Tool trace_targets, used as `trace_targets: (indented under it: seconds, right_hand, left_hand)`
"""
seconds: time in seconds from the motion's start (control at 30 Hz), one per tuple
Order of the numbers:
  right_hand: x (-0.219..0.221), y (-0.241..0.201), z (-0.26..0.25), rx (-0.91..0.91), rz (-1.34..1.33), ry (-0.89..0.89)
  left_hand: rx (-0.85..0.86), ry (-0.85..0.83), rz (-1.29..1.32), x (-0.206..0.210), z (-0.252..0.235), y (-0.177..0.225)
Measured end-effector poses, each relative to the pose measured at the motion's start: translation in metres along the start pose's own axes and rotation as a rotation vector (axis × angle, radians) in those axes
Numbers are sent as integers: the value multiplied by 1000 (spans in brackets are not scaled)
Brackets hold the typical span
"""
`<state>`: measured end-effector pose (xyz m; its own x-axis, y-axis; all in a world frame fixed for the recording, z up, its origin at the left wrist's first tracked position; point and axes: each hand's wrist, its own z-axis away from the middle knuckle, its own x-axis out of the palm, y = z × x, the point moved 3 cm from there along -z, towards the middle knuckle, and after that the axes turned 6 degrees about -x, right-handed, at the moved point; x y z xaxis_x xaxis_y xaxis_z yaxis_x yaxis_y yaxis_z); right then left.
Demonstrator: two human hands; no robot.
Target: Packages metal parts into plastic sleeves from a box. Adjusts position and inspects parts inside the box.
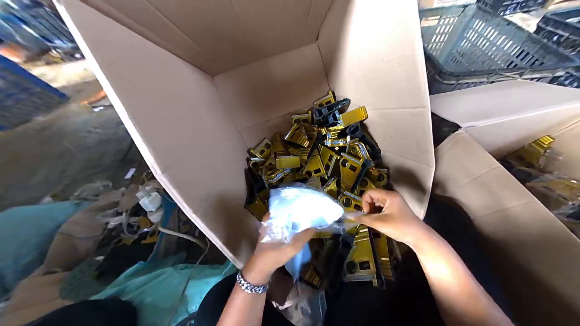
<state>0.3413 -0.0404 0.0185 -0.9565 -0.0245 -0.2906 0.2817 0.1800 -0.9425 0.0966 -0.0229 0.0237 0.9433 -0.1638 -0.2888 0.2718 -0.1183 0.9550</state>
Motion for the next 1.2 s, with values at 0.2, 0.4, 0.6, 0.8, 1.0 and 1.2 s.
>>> trace_targets:
  seconds: [0.2, 0.4, 0.6, 0.8, 1.0, 1.2]
  right_hand:
    - [27, 22, 5, 220, -86, 174]
    - [35, -9, -16, -96, -68, 29]
    - [10, 25, -5, 146, 545, -25]
    - [39, 67, -15, 133, 412, 182]
    - [-25, -11, -8, -80, -474, 245]
    - [11, -37, -32, -2, 134, -228]
  left_hand:
    - [-30, 236, -146, -3, -14, -4]
    - [30, 181, 46, 13, -17, -12]
    - [112, 283, 82, 4, -26, -17]
    - [98, 291, 73, -1, -19, -10]
    - [269, 271, 78, -7, -22, -13]
    - [-163, 174, 298, 11, -12, 6]
